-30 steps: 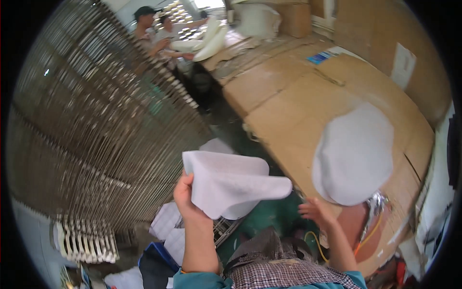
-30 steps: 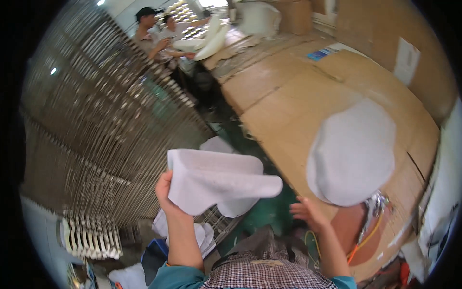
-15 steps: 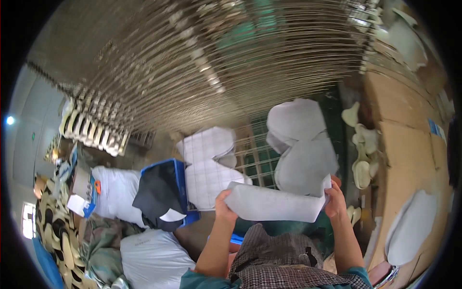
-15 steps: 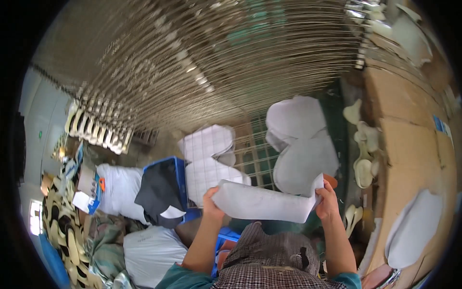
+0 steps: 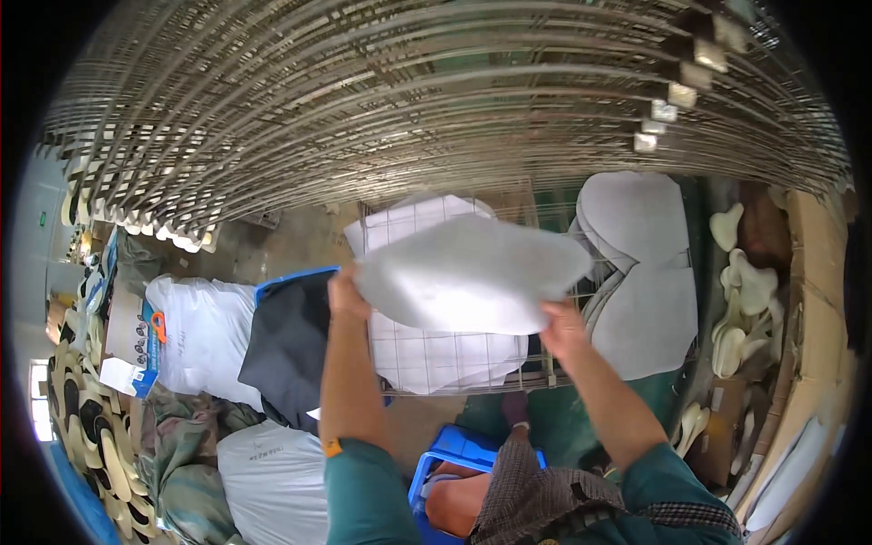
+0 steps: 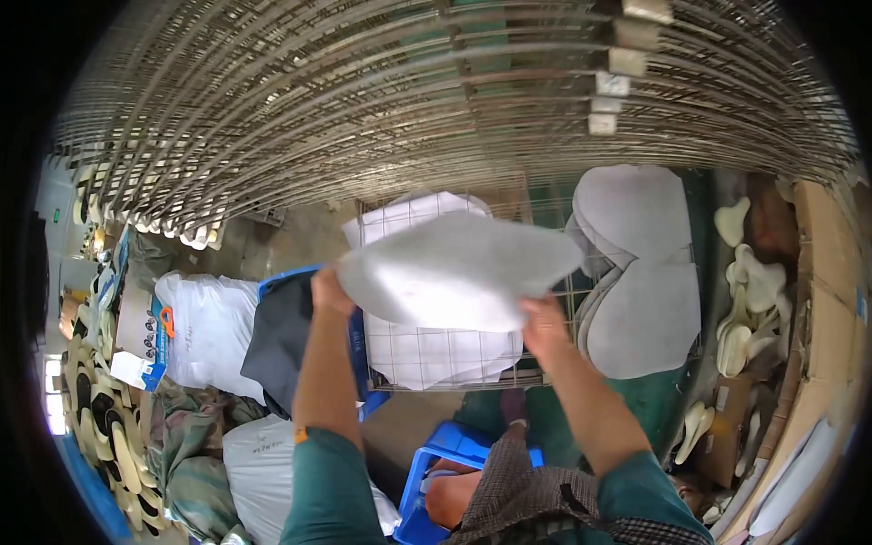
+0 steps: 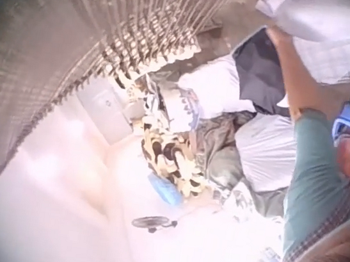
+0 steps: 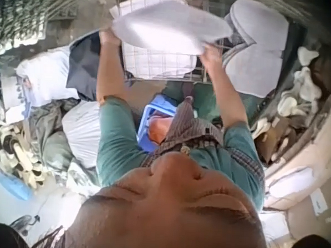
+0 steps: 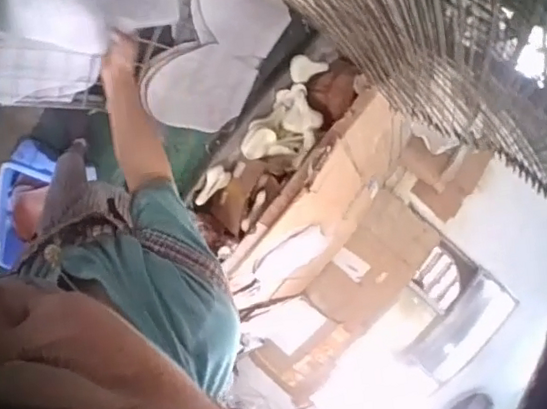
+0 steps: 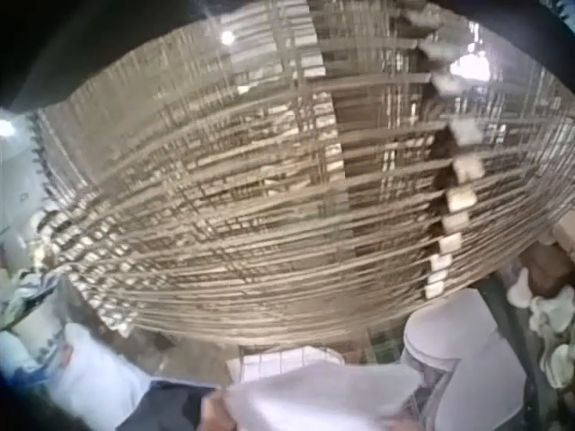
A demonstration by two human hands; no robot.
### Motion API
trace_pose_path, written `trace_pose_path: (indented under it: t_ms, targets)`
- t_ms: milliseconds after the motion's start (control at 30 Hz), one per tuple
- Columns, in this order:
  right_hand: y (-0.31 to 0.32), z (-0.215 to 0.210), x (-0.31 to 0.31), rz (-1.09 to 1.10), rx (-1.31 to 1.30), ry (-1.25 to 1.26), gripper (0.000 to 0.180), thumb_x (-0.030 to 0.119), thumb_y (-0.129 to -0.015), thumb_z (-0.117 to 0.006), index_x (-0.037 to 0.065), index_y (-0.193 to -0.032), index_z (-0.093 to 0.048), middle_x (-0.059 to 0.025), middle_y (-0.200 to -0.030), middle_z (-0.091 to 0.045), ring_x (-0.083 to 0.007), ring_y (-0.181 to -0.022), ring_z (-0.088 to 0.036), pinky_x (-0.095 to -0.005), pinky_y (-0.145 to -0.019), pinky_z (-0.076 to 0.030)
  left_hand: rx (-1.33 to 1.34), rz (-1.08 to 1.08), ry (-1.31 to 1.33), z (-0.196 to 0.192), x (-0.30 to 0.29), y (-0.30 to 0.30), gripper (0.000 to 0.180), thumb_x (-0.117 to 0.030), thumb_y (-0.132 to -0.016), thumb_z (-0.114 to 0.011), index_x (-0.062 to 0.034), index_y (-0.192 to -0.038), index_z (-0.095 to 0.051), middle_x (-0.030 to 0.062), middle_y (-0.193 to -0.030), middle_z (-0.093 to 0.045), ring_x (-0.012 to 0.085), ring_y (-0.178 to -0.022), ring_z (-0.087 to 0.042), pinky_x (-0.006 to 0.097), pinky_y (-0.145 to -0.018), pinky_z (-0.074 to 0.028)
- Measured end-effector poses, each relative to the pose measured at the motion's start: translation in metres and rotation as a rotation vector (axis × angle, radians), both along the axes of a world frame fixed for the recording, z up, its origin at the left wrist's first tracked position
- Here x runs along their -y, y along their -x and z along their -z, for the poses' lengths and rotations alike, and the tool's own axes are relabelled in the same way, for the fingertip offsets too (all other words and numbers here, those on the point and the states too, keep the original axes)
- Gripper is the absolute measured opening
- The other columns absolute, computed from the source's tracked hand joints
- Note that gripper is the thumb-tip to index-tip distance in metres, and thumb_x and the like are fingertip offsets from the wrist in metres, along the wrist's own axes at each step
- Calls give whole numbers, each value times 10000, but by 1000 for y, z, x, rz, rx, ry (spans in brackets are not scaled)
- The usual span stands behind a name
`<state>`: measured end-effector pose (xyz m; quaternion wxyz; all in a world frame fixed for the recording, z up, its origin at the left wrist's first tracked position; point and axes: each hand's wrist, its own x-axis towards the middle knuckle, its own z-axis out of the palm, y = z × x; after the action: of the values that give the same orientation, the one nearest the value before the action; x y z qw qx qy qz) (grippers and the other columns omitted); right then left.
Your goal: Applying adhesive to foam padding components using a spray gun and placing them on a drying rack.
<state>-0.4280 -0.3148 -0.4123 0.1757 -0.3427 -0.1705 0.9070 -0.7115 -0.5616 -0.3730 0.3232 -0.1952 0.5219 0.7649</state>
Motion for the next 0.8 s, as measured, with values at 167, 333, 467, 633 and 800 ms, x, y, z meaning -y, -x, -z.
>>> trace_pose_path:
  t_ms: [167,333,467,633,800]
  targets:
    - [18,37,94,-686,200,43,574,70,-806,-563,45,-1305,-280,-187,-1062,-554,-271,-883,-597,-379,-814,-483,-70,-334,448,19,95,25,454,-345,-713,-538,-167,-1124,-462,36,-1195,-434,272,-980,-458,446,-814,-335]
    - [-101,50,67,-726,346,-32,453,137,-821,-541,7,-1226,-385,-179,-1011,-582,-264,-855,-619,-378,-763,-509,43,-365,491,73,96,-48,309,-243,-665,-584,-120,-947,-551,61,-932,-552,242,-783,-531,381,-660,-392]
    - [-271,18,-16,-411,628,-367,317,42,-786,-558,6,-1093,-487,-96,-780,-602,-166,-648,-595,-315,-605,-520,101,-129,357,110,-2,-146,291,-199,-727,-597,-93,-991,-535,67,-850,-585,262,-736,-590,325,-599,-437]
    - [-530,-110,-99,-5,1381,-1340,202,16,-778,-548,28,-978,-529,-67,-696,-559,-152,-609,-538,-276,-559,-454,190,511,196,60,-199,-349,450,-127,-764,-570,-62,-1188,-434,111,-977,-581,250,-785,-599,335,-678,-466]
    - [-663,-200,-103,118,1979,-1423,316,105,-700,-622,40,-992,-519,-141,-919,-527,-310,-888,-515,-383,-748,-444,118,983,42,-14,-299,-530,368,-98,-784,-545,-54,-1137,-450,126,-951,-571,242,-792,-593,341,-685,-483]
